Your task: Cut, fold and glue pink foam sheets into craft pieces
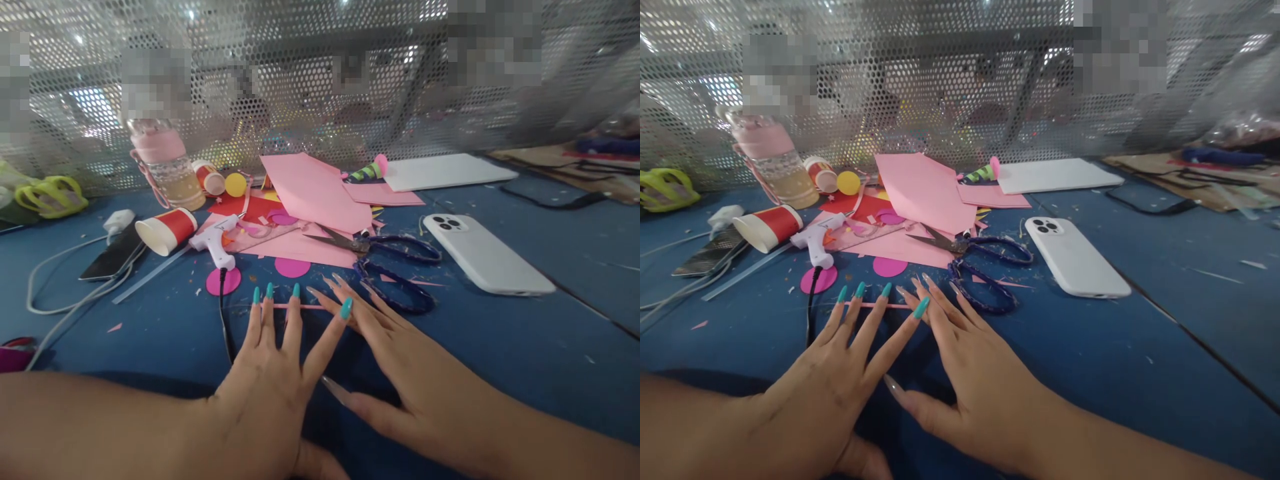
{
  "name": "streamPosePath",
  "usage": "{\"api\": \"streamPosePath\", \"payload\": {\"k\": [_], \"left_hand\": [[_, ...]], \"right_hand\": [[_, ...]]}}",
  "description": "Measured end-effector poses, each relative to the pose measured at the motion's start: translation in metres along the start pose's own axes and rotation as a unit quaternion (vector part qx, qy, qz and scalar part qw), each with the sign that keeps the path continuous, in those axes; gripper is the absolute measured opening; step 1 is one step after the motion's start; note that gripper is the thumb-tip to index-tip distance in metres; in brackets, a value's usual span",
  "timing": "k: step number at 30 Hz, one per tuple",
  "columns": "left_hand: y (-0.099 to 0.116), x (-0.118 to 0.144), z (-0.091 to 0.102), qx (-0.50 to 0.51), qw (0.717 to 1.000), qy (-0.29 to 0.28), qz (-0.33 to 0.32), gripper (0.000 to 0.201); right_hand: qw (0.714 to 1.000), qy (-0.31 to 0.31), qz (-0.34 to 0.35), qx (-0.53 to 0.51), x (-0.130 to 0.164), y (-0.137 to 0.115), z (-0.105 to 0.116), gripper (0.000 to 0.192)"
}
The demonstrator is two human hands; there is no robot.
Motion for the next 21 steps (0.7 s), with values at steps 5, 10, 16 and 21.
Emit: {"api": "streamPosePath", "payload": {"k": [5,10,16,21], "left_hand": [[0.001,0.002,-0.002,0.002,1.0,-0.017,0.002,0.108],[0.0,0.006,-0.002,-0.006,0.999,-0.034,0.01,0.093],[0.002,0.007,-0.006,-0.016,0.999,-0.039,-0.003,0.096],[0.002,0.004,-0.005,-0.043,0.999,-0.027,0.009,0.074]], "right_hand": [[1.0,0.011,0.008,0.004,0.001,-0.001,0.0,0.078],[0.999,0.01,0.026,0.022,0.002,-0.006,0.001,0.073],[0.999,0.022,0.033,0.028,0.003,-0.01,0.004,0.072],[0.997,0.035,0.055,0.042,0.004,-0.014,0.004,0.071]]}}
Point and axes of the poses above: each hand's wrist, its own x-axis away from the middle knuckle, its own z-axis out of the back of the hand, y = z × x, the point moved 9 cm from there along -x, towards the middle knuckle, and after that the axes turned 2 degrees about y, right-handed, at the moved point
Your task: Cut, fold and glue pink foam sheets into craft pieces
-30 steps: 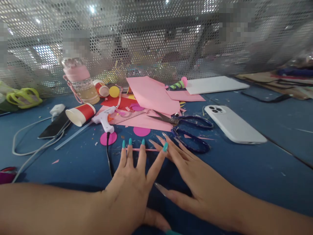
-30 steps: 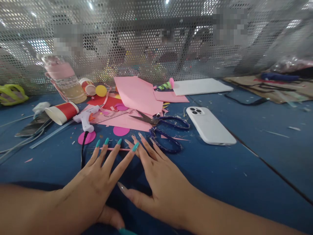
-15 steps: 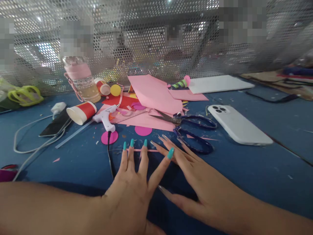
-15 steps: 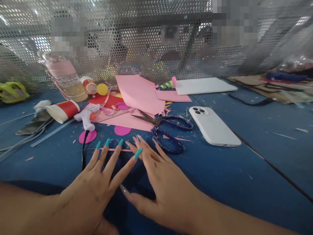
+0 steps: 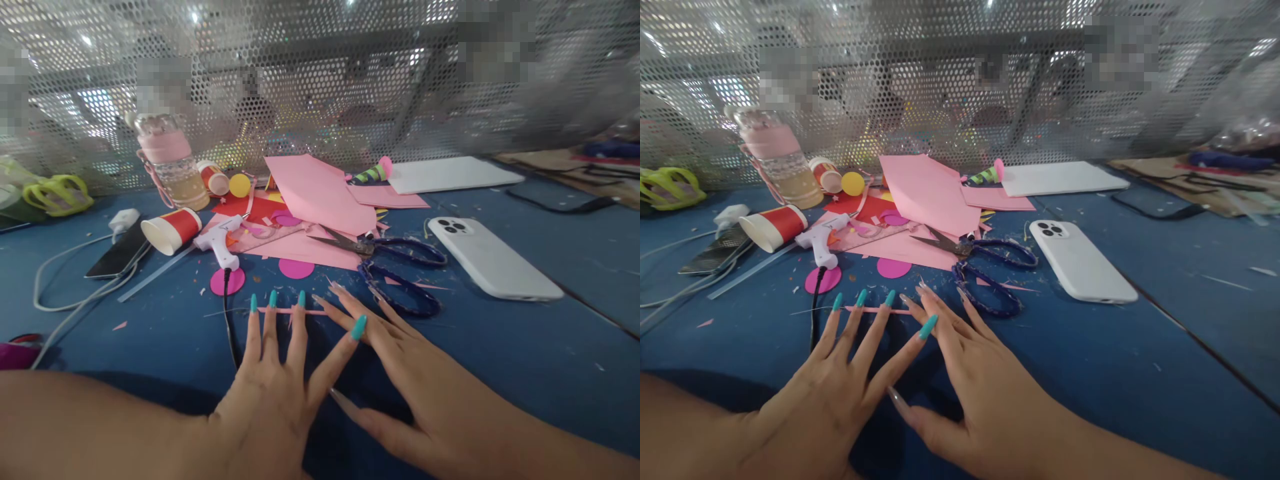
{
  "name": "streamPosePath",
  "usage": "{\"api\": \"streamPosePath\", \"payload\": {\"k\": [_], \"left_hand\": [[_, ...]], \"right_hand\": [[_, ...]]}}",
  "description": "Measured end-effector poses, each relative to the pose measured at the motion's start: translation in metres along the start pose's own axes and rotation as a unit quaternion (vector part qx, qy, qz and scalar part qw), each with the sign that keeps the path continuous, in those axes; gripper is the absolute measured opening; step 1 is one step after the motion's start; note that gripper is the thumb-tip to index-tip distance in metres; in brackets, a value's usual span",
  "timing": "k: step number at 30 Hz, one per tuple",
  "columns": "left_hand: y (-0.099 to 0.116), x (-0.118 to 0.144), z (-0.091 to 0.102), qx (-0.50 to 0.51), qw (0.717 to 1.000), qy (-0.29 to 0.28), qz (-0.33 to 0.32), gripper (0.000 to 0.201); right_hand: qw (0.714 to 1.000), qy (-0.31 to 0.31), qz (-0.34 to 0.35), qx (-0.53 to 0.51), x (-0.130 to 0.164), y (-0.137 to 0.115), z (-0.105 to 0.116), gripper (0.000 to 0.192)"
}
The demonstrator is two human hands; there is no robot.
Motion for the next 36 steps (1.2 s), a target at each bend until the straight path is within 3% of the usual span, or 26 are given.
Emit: {"api": "streamPosePath", "payload": {"k": [4,11,22,29,36], "left_hand": [[-0.004,-0.002,0.001,0.015,1.0,-0.009,0.019,0.076],[-0.006,-0.001,0.004,0.073,0.997,0.002,-0.012,0.112],[-0.012,-0.007,0.006,0.079,0.997,0.015,-0.005,0.112],[-0.015,-0.013,0.007,0.102,0.995,-0.008,0.0,0.114],[-0.013,-0.014,0.011,0.076,0.997,0.024,-0.017,0.117]], "right_hand": [[1.0,-0.002,-0.011,0.004,-0.001,0.004,-0.001,0.073],[0.998,-0.023,-0.048,-0.018,-0.004,0.014,-0.005,0.078],[0.995,-0.043,-0.085,-0.03,-0.01,0.022,-0.008,0.081],[0.994,-0.046,-0.092,-0.028,-0.013,0.024,-0.008,0.082],[0.998,-0.019,-0.04,-0.048,-0.016,0.009,-0.002,0.079]]}}
Point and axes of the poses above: each hand's wrist, its own x-axis away from the middle knuckle, its own z-axis out of the back of the hand, y = z × x, the point moved 9 cm from there along -x, towards the middle knuckle, and after that the axes turned 2 degrees about y, right-handed, at the moved point
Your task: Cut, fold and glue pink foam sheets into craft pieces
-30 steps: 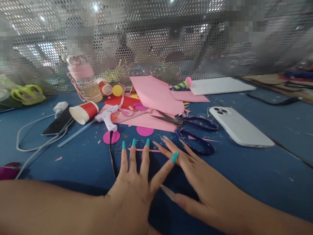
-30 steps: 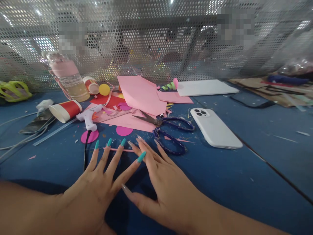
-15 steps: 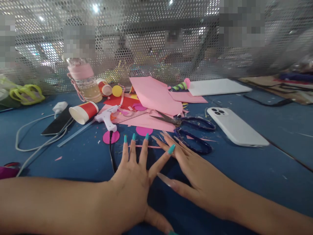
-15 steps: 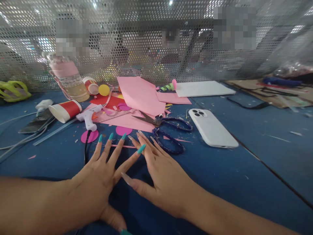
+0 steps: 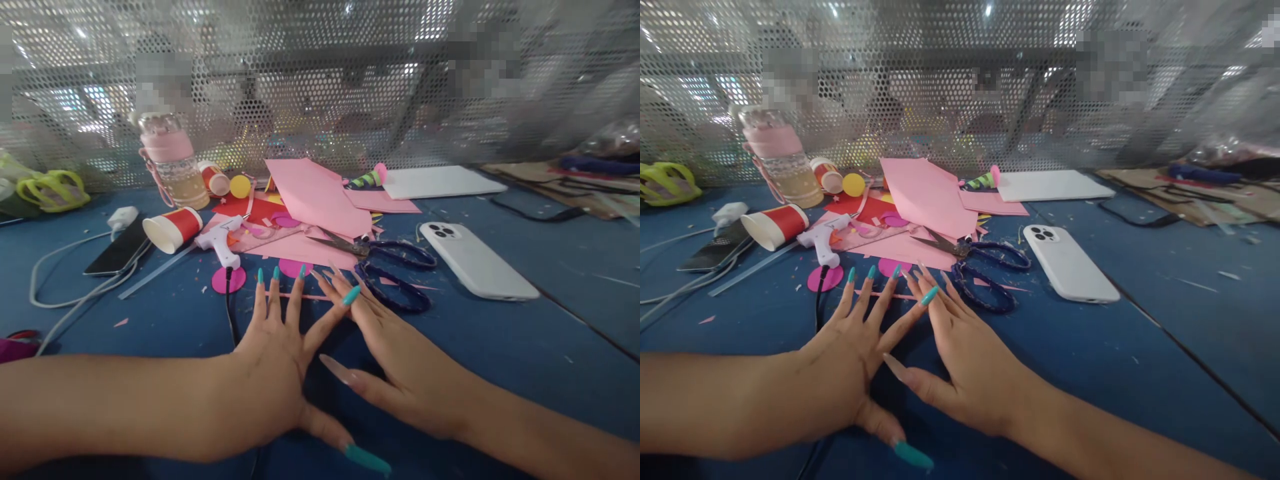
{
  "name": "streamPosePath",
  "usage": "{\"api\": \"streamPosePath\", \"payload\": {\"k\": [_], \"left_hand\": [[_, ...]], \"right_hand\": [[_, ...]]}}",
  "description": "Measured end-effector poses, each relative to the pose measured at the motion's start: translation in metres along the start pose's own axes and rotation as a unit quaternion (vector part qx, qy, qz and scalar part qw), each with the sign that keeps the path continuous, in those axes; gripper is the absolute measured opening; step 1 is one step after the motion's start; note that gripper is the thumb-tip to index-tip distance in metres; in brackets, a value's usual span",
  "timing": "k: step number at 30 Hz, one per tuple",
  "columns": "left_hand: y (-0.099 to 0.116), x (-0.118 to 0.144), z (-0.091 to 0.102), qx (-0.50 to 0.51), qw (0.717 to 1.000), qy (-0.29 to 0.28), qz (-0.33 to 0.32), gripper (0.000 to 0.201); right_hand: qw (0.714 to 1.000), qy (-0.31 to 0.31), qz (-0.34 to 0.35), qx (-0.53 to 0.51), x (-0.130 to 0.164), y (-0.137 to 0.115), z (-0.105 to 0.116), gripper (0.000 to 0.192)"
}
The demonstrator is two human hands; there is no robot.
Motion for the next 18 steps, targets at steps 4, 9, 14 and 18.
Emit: {"api": "streamPosePath", "payload": {"k": [4,9,14,18], "left_hand": [[0.001,0.005,0.001,-0.005,1.0,-0.004,-0.002,0.116],[0.01,0.013,-0.006,-0.015,1.0,-0.003,-0.006,0.111],[0.011,0.015,-0.018,-0.053,0.997,0.024,0.052,0.066],[0.015,0.011,-0.013,-0.012,1.0,0.016,-0.017,0.091]], "right_hand": [[1.0,-0.017,0.0,0.004,-0.002,-0.004,-0.005,0.082],[0.999,0.0,0.039,0.034,-0.003,-0.014,-0.004,0.081],[0.996,0.038,0.07,0.039,0.002,-0.027,0.002,0.074],[0.999,0.023,0.036,0.025,-0.002,-0.02,-0.002,0.082]]}}
Point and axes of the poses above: each hand's wrist, its own x-axis away from the middle knuckle, its own z-axis out of the back of the hand, y = z × x, the point moved 9 cm from there along -x, towards the middle knuckle, and after that the axes turned 2 degrees about y, right-handed, at the moved point
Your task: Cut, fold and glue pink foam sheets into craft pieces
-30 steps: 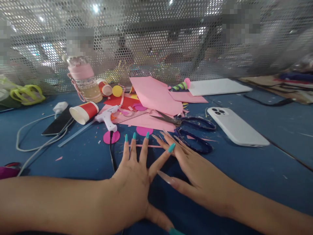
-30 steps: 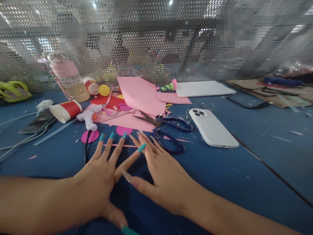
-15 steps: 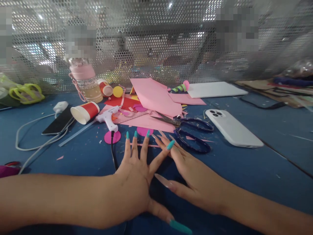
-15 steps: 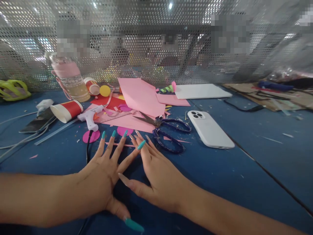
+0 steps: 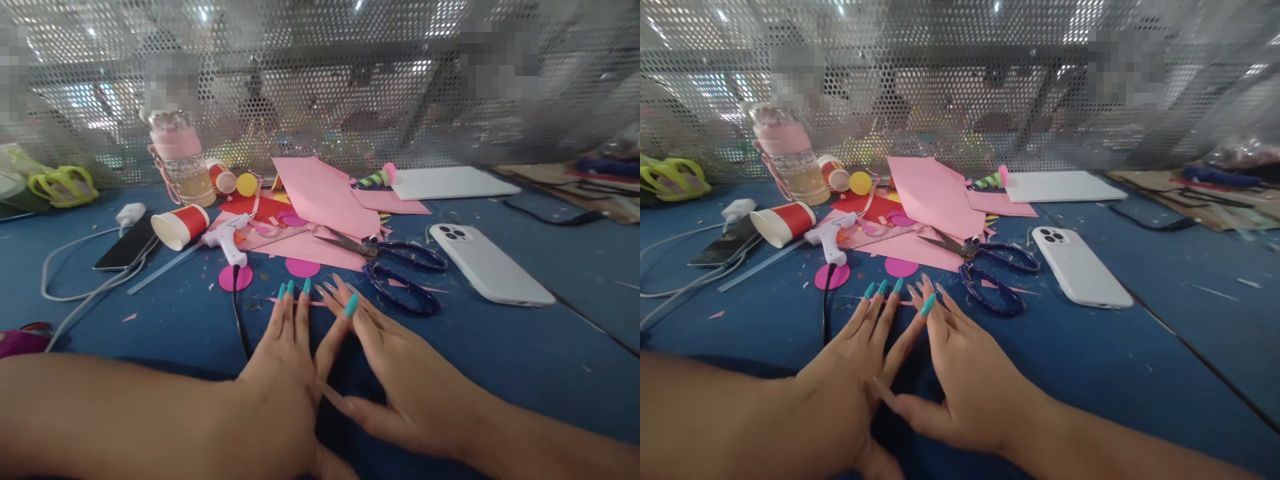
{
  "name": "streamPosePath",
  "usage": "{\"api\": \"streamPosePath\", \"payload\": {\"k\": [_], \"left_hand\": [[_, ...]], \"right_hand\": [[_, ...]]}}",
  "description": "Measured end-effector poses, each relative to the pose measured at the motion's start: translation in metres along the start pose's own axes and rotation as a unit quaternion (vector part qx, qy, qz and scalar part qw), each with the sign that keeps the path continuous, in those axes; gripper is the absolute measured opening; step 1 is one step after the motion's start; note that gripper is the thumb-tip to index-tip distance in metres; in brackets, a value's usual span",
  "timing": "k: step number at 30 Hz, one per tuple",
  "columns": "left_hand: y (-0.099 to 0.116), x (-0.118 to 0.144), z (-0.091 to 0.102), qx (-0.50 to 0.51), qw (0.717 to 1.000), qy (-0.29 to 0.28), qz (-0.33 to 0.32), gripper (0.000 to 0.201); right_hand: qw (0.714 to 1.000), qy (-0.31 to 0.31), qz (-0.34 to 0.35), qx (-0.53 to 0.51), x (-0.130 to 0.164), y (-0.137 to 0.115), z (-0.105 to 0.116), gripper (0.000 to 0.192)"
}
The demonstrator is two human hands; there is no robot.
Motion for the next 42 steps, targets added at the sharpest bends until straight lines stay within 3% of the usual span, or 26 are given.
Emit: {"api": "streamPosePath", "payload": {"k": [3,6,12,19,24,29,35,42], "left_hand": [[-0.007,-0.007,0.012,0.034,0.999,-0.013,-0.02,0.118],[-0.015,-0.01,0.015,0.046,0.998,-0.028,0.016,0.124],[-0.004,0.001,0.007,0.033,0.999,-0.03,0.02,0.111],[-0.012,-0.009,0.01,0.038,0.998,-0.041,0.022,0.127],[-0.011,-0.006,0.004,0.01,0.998,-0.052,0.032,0.108],[-0.013,-0.004,0.012,0.043,0.997,-0.046,0.039,0.13],[-0.01,-0.005,0.008,0.0,0.997,-0.079,0.025,0.111],[-0.009,-0.008,0.013,0.027,0.997,-0.06,0.033,0.128]], "right_hand": [[0.999,-0.021,-0.037,-0.005,-0.007,0.012,-0.005,0.092],[0.998,-0.031,-0.054,-0.007,-0.011,0.017,-0.007,0.094],[1.0,-0.028,-0.004,0.01,-0.002,-0.003,-0.007,0.089],[0.999,-0.033,-0.033,0.016,-0.01,0.008,-0.01,0.099],[0.999,-0.034,-0.015,0.004,-0.006,0.001,-0.009,0.104],[0.999,-0.037,-0.038,0.004,-0.009,0.007,-0.008,0.099],[0.999,-0.041,-0.01,-0.004,-0.007,-0.002,-0.009,0.099],[0.999,-0.043,-0.024,-0.008,-0.011,0.004,-0.009,0.094]]}}
Point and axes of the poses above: each hand's wrist, its own x-axis away from the middle knuckle, its own z-axis out of the back of the hand, y = z × x, the point moved 9 cm from there along -x, towards the middle knuckle, and after that the axes turned 2 degrees about y, right-handed, at the moved point
